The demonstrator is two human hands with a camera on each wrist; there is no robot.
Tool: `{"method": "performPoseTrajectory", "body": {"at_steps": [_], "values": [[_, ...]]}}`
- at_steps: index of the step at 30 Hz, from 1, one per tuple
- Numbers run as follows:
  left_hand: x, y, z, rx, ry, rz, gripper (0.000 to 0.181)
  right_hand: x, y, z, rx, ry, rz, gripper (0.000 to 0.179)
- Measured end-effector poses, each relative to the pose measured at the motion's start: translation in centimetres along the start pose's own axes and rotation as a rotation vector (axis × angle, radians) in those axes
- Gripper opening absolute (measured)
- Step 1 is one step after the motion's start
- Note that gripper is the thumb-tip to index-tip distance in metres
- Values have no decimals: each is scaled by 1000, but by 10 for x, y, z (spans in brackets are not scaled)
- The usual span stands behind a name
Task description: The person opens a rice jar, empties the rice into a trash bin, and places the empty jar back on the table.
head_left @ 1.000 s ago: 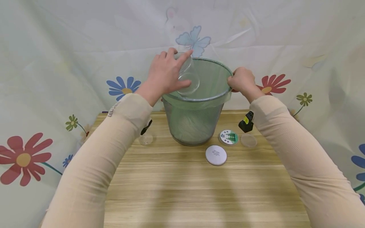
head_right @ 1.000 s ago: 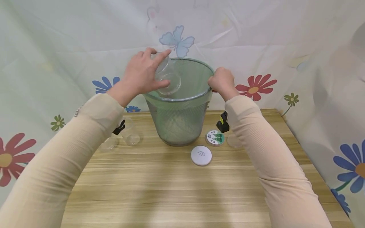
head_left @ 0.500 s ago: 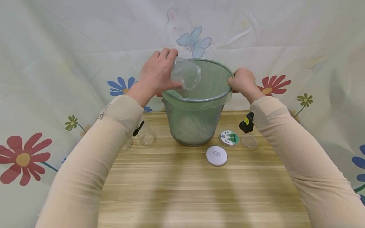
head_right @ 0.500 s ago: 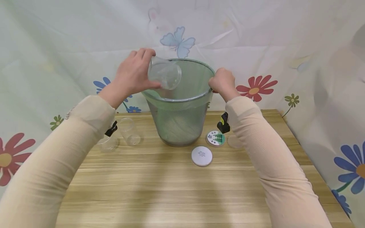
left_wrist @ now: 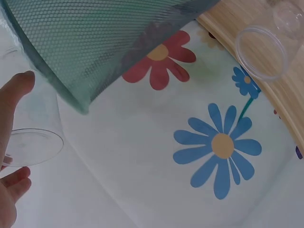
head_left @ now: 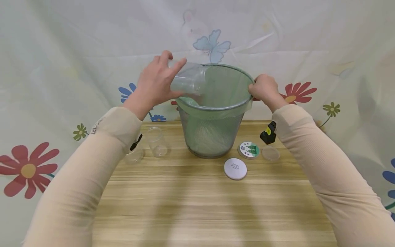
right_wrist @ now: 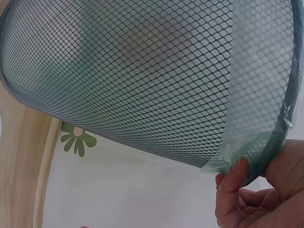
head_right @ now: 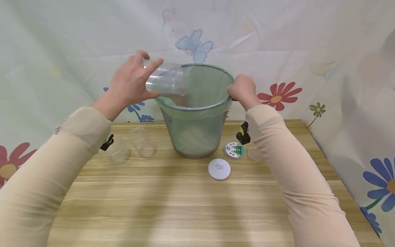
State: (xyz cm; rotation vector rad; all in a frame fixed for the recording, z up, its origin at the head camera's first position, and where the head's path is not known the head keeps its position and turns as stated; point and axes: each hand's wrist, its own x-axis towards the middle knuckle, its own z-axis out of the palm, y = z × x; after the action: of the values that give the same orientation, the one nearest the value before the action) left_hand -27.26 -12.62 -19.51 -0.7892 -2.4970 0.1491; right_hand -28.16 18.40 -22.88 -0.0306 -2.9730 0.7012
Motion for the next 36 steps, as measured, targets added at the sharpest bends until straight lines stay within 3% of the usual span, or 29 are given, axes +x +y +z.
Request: {"method": "performPoseTrajectory", "body": {"at_steps": [5,10,18,28,32,36], "values": [[-9,-14,-2,84,21,-26,86,2,2,0,-8,-2,5,29],[-21,-30,-5,80,104,-65,85,3,2,0,-5,-4,4,29],[-40,-48,-6,86,121,-144,89,5,2,0,-3,-3,-1,29],[-75,-67,11,27,43,-209,89,8,4,0,-12,-3,-5,31],[-89,-69,20,-3,-12,-257,92,9,6,-1,-12,-3,-8,31],[-102,-69,30,-27,-21,-304,97,9,7,-1,-3,-3,-1,31]]}}
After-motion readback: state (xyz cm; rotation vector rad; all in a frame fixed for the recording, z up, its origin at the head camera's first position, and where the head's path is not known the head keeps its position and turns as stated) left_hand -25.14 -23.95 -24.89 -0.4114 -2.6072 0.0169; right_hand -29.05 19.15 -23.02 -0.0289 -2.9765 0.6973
